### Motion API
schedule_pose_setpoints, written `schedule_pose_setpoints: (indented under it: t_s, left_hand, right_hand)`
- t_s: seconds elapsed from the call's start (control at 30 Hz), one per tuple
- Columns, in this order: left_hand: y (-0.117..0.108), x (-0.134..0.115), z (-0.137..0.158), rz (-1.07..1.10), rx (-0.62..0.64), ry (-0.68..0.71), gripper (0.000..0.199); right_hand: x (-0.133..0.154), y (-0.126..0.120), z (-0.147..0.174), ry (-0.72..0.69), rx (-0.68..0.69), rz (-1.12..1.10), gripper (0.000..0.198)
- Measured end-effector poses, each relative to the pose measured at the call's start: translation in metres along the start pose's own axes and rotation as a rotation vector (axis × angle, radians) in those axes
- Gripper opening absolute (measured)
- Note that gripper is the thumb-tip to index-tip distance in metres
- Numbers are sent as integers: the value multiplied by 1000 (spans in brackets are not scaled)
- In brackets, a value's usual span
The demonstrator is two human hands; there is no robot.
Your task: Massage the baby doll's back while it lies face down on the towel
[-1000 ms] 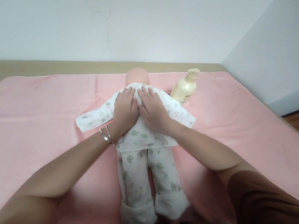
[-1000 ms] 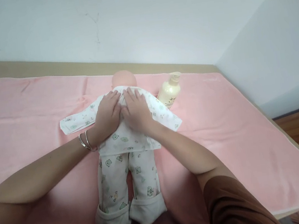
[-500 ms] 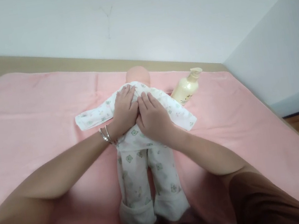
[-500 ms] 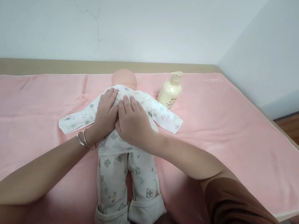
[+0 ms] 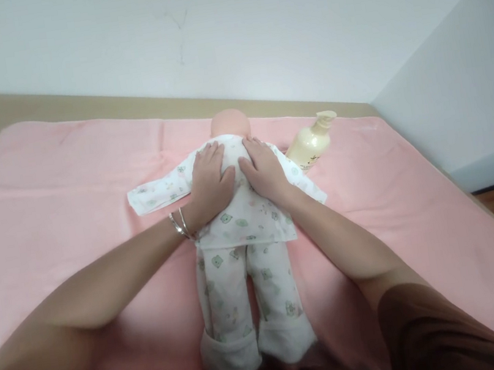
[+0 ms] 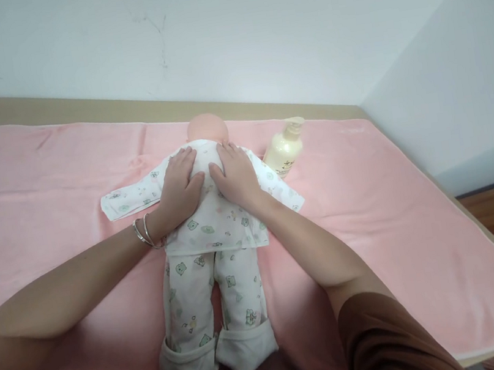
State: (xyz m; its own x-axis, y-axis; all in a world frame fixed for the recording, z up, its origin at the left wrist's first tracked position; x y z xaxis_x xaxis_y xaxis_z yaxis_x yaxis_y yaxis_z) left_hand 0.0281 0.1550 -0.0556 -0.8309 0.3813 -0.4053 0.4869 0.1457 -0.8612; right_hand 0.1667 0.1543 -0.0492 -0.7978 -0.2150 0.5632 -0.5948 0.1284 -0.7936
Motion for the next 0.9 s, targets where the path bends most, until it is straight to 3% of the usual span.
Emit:
schedule_pose_setpoints:
  t_s: [0.17, 0.27, 0.4, 0.53, 0.63, 0.73, 0.9]
  left_hand:
    - [-3, -16, 14, -86, -73, 165, 58]
    - [-3, -16, 14, -89, -29, 186, 60]
    - [0, 1, -6, -91, 37, 137, 65]
    - [0, 7, -14, -127, -5, 169, 60]
    - [-4, -4, -3, -155, -41, 178, 58]
    - [-9, -18, 13, -158, 17, 158, 57]
    - [-9, -18, 12, -93, 152, 162, 55]
  right_hand:
    - [0, -7, -7, -73, 97, 85, 65]
    - [7, -8, -2, -145, 167, 167, 65]
    - [28, -5, 25, -131, 63, 284, 63]
    - [42, 0, 41, -162, 27, 289, 62]
    - [33, -2, 27, -131, 127, 223, 62]
    - [15, -5, 8, -16, 201, 161, 66]
    - [10, -6, 2, 24, 167, 162, 68]
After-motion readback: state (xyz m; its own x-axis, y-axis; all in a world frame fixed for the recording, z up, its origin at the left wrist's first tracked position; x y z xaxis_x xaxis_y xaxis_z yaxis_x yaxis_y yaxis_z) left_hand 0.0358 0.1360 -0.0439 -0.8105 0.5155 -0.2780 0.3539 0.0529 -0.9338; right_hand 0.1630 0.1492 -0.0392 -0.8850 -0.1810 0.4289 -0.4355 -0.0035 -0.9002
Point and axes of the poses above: each hand's wrist, its own z-axis away from the middle knuckle, its own y-axis out of the palm, x = y × z, the point moved 5 cm from there along -z, towards the middle knuckle, and after that the axes turned 12 degrees about -z, right-handed, at the moved point
